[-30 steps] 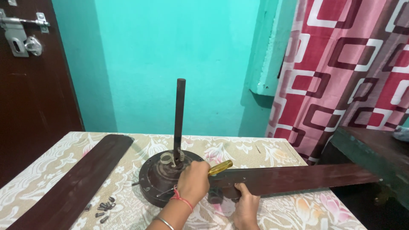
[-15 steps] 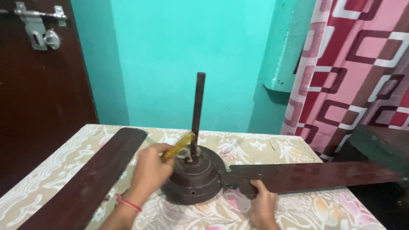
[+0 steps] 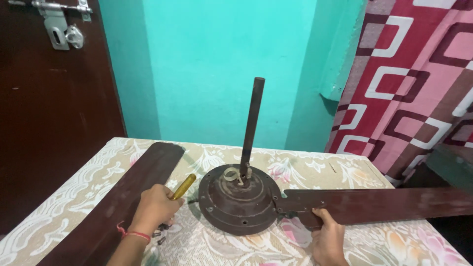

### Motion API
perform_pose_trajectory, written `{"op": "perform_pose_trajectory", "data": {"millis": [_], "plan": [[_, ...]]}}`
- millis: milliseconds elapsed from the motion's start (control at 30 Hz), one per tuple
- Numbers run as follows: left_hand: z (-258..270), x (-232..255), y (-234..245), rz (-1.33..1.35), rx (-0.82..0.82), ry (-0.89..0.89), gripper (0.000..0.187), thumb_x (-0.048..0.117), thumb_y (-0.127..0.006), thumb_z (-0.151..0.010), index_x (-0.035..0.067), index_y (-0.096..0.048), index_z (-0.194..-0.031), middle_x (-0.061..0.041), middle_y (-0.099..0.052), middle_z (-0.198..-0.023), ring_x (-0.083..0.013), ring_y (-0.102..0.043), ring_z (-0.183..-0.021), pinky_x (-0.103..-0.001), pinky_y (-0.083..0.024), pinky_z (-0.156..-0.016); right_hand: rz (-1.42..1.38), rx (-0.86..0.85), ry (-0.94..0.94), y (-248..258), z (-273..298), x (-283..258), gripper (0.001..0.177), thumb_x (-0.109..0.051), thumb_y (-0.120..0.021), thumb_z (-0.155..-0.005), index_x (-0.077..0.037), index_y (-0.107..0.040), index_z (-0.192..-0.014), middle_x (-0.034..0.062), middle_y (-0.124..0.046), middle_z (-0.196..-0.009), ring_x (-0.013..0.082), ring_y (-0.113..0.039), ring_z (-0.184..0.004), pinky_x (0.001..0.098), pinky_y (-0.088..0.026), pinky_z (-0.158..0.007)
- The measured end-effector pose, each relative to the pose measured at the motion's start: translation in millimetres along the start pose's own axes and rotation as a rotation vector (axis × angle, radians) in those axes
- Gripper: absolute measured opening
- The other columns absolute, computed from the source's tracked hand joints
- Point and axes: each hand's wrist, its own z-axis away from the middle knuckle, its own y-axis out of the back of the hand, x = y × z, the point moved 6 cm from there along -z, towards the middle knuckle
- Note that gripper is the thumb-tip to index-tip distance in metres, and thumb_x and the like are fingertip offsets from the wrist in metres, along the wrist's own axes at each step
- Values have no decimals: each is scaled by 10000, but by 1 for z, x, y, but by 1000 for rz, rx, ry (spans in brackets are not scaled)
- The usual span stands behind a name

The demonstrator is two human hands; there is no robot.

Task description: The person disassembles an electric fan motor assembly on a table. They remove a fan blade, loosen and remove a central retaining clip with a screwdriver, detach the motor housing halves, and separate the internal stator and rotor components.

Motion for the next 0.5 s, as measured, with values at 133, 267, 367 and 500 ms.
{"op": "perform_pose_trajectory", "data": {"millis": [133,267,367,500], "plan": [[20,7,0,-44,-26,41,336,289,-805,-817,-2,-774,-982,-167,-807,-810,-241,-801,-668,-413,-661,-750,-36,-41,15,0,-2,1,250,32,-620,-831,-33,-599,-1071,73,-650,-1013,207,-651,-922,378,-531,-828],[39,23,0,-218,18,-17,424,390,-808,-822,62,-718,-1077,-144,-795,-878,-248,-802,-713,-392,-615,-780,-35,-42,2,6,-9,6,237,32,-636,-833,-35,-603,-1058,60,-647,-1010,181,-635,-924,348,-499,-840],[52,44,0,-306,235,-165,333,377,-775,-851,98,-739,-1030,-145,-773,-899,-313,-752,-804,-434,-588,-759,-26,-51,-41,12,-15,12,218,-2,-657,-842,-32,-609,-1054,55,-652,-1008,178,-625,-920,342,-474,-842],[72,73,-10,-203,437,-362,225,317,-659,-950,144,-738,-1071,-119,-775,-844,-333,-733,-783,-474,-568,-702,-32,-111,-115,13,-20,12,201,-63,-653,-838,-13,-624,-1031,65,-680,-996,195,-647,-938,358,-490,-871]]}}
